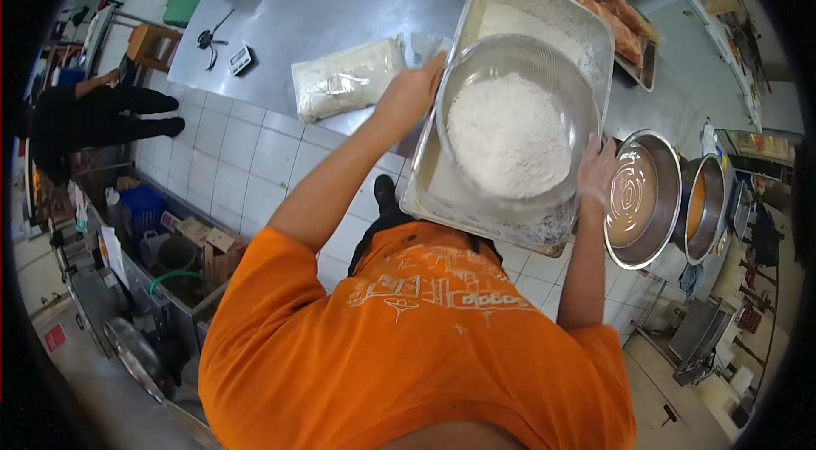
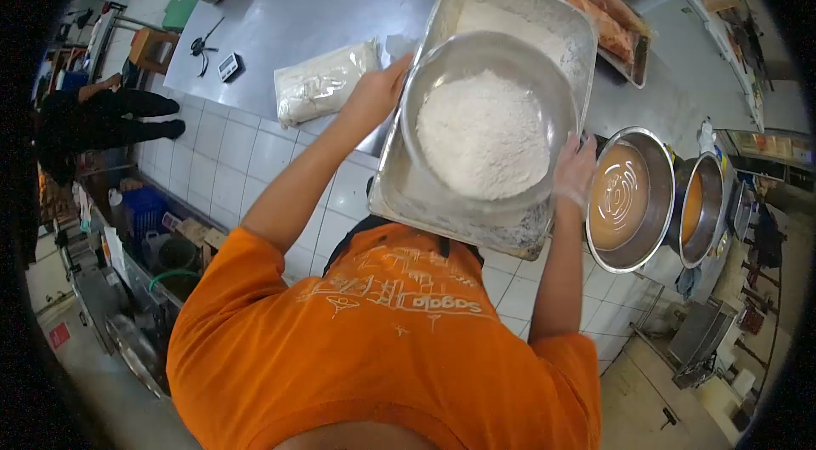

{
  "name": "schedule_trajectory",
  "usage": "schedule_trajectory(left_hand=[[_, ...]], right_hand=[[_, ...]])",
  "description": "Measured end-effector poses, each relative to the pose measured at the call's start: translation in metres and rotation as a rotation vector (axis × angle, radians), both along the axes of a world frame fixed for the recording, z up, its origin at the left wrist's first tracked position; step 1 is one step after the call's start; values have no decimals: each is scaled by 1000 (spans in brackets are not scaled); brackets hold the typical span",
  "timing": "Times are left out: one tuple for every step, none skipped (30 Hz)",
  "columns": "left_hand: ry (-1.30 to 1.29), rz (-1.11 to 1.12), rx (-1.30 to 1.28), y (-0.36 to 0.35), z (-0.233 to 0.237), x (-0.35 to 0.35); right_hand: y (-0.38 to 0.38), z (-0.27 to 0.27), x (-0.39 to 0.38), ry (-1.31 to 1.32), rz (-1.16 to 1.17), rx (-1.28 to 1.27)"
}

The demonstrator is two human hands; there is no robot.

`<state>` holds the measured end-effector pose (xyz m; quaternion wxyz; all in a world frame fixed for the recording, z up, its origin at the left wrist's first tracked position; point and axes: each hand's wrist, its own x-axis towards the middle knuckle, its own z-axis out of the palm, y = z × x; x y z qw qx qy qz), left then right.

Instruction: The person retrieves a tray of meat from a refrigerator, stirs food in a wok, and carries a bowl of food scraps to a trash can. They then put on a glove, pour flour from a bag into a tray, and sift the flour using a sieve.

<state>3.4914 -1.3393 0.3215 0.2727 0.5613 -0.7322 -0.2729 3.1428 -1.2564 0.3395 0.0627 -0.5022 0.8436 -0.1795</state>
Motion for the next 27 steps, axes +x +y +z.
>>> schedule_trajectory(left_hand=[[62, -26, -38, -30, 8, -7], [120, -59, -68, -60, 14, -13], [128, -73, -137, -101, 2, -20], [138, -87, -200, -125, -10, -26], [118, -67, -187, -127, -6, -28], [100, -40, -176, -125, -4, -29], [78, -7, -148, -112, -5, -27], [72, -14, -82, -91, -6, -19], [46, -2, -45, -59, -9, -13], [19, 7, -19, -30, -9, -8], [2, 20, -16, -28, -8, -7], [32, 1, -45, -41, -8, -10], [60, -13, -55, -55, -11, -12], [86, -31, -69, -72, -12, -15], [121, -43, -103, -98, -5, -22], [101, -25, -112, -121, -2, -29], [77, -3, -115, -127, 3, -32], [47, 29, -39, -117, 2, -30], [20, 73, 28, -97, 0, -26], [47, 47, -111, -74, -14, -19], [2, 98, 1, -43, -6, -15], [-53, 104, 73, -18, 4, -12], [32, 102, 15, -7, -6, -8], [46, 107, -2, -21, -10, -11], [59, 110, 9, -28, -13, -13], [49, 110, -14, -50, -10, -20], [46, 118, -59, -83, -4, -28]], right_hand=[[-30, -13, -16, 8, 7, -24], [-63, -26, -31, 11, 8, -42], [-103, -29, -45, -7, 30, -35], [-123, -28, -53, -25, 51, -22], [-121, -23, -52, 10, 11, 17], [-120, -19, -50, 47, -23, 55], [-113, -20, -46, 80, -51, 110], [-88, -22, -41, 55, -44, 92], [-51, -24, -33, 22, -45, 79], [-23, -25, -23, 0, -44, 59], [-7, -24, -17, -12, -39, 17], [2, -24, -17, -18, -27, -12], [-11, -34, -31, 12, -8, 6], [-42, -47, -47, 39, 7, 20], [-92, -51, -61, 48, -6, 70], [-123, -49, -71, 56, -13, 124], [-111, -41, -64, 78, 12, 173], [-113, -29, -54, 107, 50, 194], [-104, -24, -45, 76, -11, 189], [-95, -17, -37, 46, -72, 182], [-54, -26, -30, 7, -1, 30], [-31, -30, -27, -27, 64, -129], [-39, -27, -25, -23, 75, -130], [-41, -24, -23, -15, 83, -121], [-33, -23, -23, -9, 88, -86], [-61, -43, -37, 88, 50, -54], [-101, -37, -42, 53, 54, -24]])
